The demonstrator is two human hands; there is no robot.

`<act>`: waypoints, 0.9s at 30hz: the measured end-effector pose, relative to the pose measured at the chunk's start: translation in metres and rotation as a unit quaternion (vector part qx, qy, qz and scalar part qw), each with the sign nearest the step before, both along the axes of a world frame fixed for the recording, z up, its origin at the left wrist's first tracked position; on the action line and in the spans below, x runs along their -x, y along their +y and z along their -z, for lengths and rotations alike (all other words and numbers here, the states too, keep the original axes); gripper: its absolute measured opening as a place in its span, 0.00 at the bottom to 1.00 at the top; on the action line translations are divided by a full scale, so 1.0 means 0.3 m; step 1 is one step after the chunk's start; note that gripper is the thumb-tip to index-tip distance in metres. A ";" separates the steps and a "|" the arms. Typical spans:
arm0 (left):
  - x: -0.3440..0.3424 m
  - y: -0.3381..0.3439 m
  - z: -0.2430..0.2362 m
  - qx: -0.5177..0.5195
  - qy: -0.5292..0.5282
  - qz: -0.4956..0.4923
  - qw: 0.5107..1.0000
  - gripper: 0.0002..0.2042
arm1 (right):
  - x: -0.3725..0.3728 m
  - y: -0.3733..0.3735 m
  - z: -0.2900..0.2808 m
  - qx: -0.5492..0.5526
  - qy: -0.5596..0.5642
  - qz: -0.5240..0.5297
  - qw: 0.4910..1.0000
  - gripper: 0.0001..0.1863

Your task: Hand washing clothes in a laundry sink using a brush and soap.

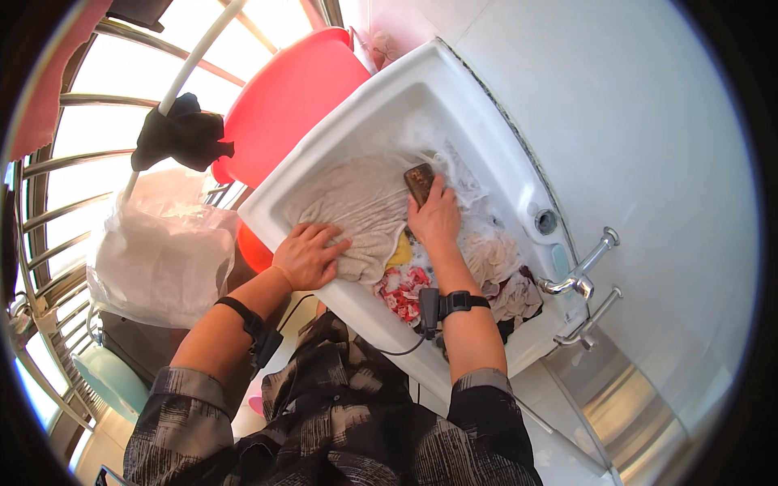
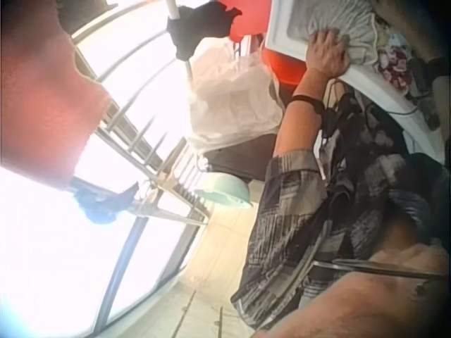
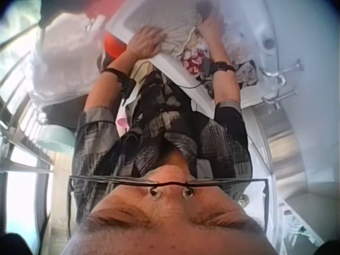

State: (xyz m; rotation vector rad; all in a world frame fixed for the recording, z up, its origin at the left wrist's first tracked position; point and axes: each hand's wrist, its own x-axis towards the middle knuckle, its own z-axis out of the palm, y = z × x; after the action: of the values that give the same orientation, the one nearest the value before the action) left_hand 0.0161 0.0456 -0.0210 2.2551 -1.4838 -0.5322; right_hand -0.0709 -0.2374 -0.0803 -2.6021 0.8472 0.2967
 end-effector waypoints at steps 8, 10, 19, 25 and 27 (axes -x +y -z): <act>-0.004 0.003 -0.002 0.003 -0.020 0.008 1.000 0.23 | -0.053 0.057 0.018 -0.061 -0.014 0.215 0.975 0.46; -0.011 0.004 0.001 0.012 -0.030 0.007 0.999 0.23 | -0.019 0.182 -0.046 -0.076 -0.088 0.103 0.988 0.47; -0.001 -0.025 0.006 0.023 -0.008 0.013 1.000 0.21 | -0.247 0.013 -0.027 0.027 -0.034 -0.019 0.999 0.39; -0.008 0.016 -0.002 0.018 -0.023 -0.003 1.000 0.21 | -0.194 0.269 -0.094 -0.050 -0.116 0.010 0.992 0.42; -0.009 0.023 0.005 -0.018 -0.006 0.022 1.000 0.21 | -0.139 0.341 -0.115 -0.092 -0.074 -0.167 0.979 0.42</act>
State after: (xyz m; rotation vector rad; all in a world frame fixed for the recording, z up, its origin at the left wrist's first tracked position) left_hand 0.0189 0.0525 -0.0225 2.2609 -1.5437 -0.5631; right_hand -0.0292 -0.1351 -0.0458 -2.5450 0.3124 0.2551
